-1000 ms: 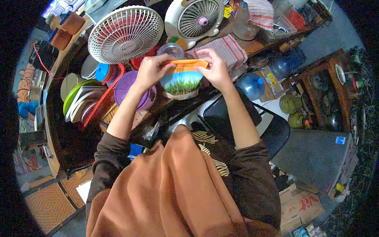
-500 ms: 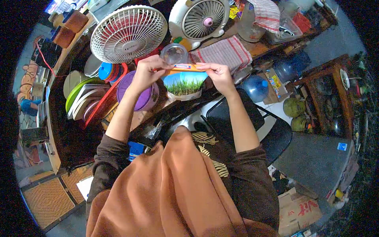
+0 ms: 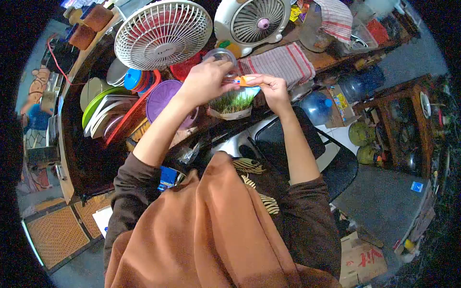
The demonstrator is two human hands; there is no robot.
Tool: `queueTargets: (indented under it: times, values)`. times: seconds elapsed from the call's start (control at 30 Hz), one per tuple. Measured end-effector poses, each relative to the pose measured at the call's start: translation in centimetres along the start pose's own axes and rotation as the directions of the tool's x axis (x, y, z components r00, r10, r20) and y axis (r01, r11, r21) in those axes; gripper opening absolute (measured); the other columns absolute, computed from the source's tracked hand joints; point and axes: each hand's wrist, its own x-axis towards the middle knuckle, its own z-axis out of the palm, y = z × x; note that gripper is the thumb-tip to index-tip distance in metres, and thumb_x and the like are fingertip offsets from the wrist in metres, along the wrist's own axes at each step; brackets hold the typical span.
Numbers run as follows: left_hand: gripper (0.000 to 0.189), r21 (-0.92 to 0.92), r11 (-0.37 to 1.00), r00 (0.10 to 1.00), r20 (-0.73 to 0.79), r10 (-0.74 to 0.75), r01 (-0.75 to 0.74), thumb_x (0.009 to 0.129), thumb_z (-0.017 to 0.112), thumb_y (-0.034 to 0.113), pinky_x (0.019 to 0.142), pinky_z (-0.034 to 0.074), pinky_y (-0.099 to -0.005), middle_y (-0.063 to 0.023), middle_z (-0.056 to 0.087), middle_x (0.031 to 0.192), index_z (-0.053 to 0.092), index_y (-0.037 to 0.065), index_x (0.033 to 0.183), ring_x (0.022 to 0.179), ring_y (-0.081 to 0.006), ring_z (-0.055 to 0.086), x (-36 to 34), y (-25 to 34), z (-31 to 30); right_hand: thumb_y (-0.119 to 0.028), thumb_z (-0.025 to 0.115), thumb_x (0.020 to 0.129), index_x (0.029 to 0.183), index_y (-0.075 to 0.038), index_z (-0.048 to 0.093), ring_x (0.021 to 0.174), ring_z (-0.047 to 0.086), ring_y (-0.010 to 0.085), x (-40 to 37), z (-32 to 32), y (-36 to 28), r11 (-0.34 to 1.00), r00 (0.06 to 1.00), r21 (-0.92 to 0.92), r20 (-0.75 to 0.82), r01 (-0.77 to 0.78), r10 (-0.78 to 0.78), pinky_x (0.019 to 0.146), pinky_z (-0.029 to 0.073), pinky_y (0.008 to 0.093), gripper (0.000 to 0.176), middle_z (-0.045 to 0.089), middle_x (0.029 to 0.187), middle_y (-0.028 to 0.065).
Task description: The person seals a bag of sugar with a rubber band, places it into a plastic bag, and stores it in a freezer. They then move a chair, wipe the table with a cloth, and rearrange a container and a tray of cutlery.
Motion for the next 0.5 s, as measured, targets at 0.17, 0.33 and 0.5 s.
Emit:
queueTargets:
  times: [0.17, 0.33, 0.5]
  values:
    - [0.025, -0.008, 0.998, 0.970, 0.234, -0.066, 0.069, 0.068, 0.064, 0.033, 0.065, 0.048, -0.0373, -0.0115, 0.062, 0.075, 0.064, 0.013, 0.083, 0.074, -0.0260, 0.060, 0.2, -0.5, 0.4, 0.010, 0.042, 0.075, 0.080, 0.004, 0.065, 0.093, 0.057, 0.0216, -0.5, -0.1, -0.5, 1.000, 1.000, -0.026, 0.004, 0.016, -0.015, 0.088, 0.040, 0.0299, 0.023, 0.061, 0.097, 0.0168]
    - [0.021, 0.038, 0.998, 0.971, 0.229, -0.064, 0.057, 0.069, 0.063, 0.032, 0.064, 0.049, -0.0364, -0.0104, 0.062, 0.073, 0.066, 0.016, 0.083, 0.071, -0.0249, 0.061, 0.1, 0.4, 0.0, 0.006, 0.047, 0.075, 0.082, 0.004, 0.064, 0.092, 0.058, 0.0202, -0.5, -0.6, -1.1, 0.988, 0.998, -0.147, 0.056, 0.037, -0.029, 0.086, 0.042, 0.0285, 0.018, 0.061, 0.095, 0.0158]
    - [0.017, 0.076, 0.997, 0.996, 0.092, -0.017, 0.010, 0.070, 0.061, 0.030, 0.062, 0.048, -0.0356, -0.0075, 0.061, 0.071, 0.065, 0.016, 0.079, 0.072, -0.0224, 0.059, -0.6, 0.6, 0.9, -0.007, 0.058, 0.075, 0.092, 0.001, 0.061, 0.088, 0.059, 0.0211, -0.2, -0.3, -2.8, 0.998, 0.995, 0.000, 0.071, -0.068, 0.068, 0.081, 0.045, 0.0285, 0.019, 0.062, 0.094, 0.0151]
